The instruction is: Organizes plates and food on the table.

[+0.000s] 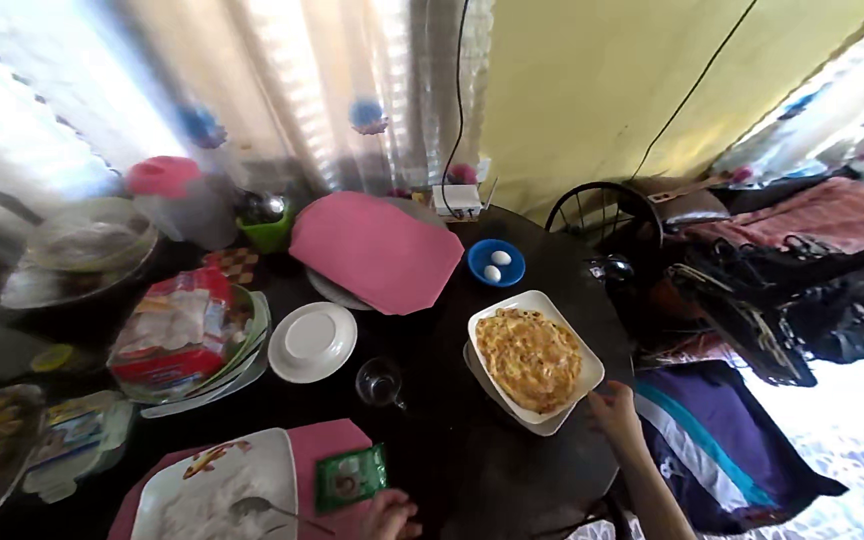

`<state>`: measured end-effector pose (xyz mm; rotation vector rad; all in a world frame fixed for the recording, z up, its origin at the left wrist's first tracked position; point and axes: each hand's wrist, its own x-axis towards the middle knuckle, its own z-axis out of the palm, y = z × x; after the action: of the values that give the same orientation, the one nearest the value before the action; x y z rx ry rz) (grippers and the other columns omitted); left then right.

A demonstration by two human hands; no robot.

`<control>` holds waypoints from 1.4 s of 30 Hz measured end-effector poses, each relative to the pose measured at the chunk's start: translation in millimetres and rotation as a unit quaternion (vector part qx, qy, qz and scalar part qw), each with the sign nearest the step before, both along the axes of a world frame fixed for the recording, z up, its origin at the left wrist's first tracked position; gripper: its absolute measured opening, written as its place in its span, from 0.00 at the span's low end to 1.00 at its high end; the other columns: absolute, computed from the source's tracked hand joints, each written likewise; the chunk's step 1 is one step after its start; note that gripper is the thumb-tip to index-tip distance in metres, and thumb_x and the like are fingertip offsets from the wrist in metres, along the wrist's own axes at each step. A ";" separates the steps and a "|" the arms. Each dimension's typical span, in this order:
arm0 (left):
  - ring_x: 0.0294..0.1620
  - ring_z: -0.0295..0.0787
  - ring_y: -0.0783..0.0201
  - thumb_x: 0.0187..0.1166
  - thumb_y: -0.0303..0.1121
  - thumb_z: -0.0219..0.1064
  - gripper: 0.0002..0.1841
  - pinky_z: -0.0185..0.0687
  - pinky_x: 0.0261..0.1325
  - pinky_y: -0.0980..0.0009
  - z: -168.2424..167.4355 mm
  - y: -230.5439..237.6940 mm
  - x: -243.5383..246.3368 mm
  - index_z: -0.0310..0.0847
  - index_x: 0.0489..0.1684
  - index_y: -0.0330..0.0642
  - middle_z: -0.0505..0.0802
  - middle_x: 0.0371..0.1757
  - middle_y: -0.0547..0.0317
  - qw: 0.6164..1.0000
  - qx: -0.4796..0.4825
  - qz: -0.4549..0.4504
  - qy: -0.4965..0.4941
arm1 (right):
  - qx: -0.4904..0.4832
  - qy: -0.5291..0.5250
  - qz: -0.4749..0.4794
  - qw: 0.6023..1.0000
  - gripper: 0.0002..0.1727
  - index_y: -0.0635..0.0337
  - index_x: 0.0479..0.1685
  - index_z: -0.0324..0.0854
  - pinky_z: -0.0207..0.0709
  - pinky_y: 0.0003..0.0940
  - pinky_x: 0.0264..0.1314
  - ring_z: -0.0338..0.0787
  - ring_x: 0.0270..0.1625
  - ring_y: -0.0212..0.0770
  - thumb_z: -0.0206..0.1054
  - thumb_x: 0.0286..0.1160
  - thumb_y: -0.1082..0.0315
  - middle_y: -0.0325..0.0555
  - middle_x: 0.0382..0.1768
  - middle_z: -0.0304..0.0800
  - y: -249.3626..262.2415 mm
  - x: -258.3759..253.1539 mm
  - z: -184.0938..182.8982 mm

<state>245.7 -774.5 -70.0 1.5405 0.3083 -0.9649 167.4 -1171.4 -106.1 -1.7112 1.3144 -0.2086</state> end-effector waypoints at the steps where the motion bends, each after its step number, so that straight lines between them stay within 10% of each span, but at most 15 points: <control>1: 0.51 0.89 0.56 0.88 0.28 0.53 0.18 0.85 0.56 0.59 -2.1 -22.9 3.5 0.68 0.70 0.27 0.87 0.59 0.38 0.999 -0.010 -0.034 0.002 | 0.029 0.003 -0.012 1.000 0.32 0.67 0.88 0.51 0.87 0.55 0.45 0.93 0.44 0.60 0.58 0.90 0.66 0.72 0.58 0.85 -13.2 4.1 -1.7; 6: 0.58 0.88 0.50 0.91 0.31 0.54 0.18 0.84 0.58 0.56 -32.6 -130.5 25.0 0.68 0.74 0.32 0.85 0.66 0.38 0.995 0.000 -0.094 0.023 | 0.122 -0.012 -0.028 0.992 0.24 0.68 0.81 0.60 0.87 0.46 0.41 0.91 0.39 0.51 0.54 0.93 0.66 0.68 0.52 0.84 -45.5 20.1 -18.3; 13: 0.70 0.81 0.41 0.93 0.35 0.53 0.23 0.79 0.66 0.48 -55.8 -211.9 48.8 0.61 0.82 0.34 0.78 0.76 0.31 0.994 0.044 0.066 0.081 | 0.057 -0.053 -0.017 0.997 0.22 0.72 0.79 0.61 0.85 0.46 0.40 0.89 0.39 0.50 0.51 0.88 0.75 0.67 0.52 0.83 -39.6 22.6 -28.8; 26: 0.58 0.86 0.43 0.92 0.30 0.51 0.16 0.80 0.62 0.45 -91.7 -238.7 86.7 0.83 0.61 0.30 0.89 0.57 0.33 0.985 0.133 0.015 -0.106 | -0.026 -0.163 -0.135 0.977 0.21 0.75 0.75 0.63 0.84 0.39 0.37 0.87 0.37 0.41 0.51 0.85 0.77 0.61 0.50 0.82 -63.6 -8.5 -7.1; 42: 0.52 0.92 0.42 0.97 0.40 0.41 0.22 0.88 0.53 0.47 -84.5 -240.8 118.9 0.71 0.76 0.35 0.87 0.62 0.32 0.986 0.123 -0.082 -0.071 | -0.047 -0.199 -0.247 0.947 0.23 0.70 0.79 0.57 0.81 0.29 0.31 0.83 0.31 0.31 0.50 0.86 0.75 0.52 0.47 0.77 -82.7 -52.8 11.3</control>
<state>364.6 -1015.3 -154.5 1.8747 0.2070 -0.9658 114.6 -1254.1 -94.7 -1.2926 1.4121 -0.8736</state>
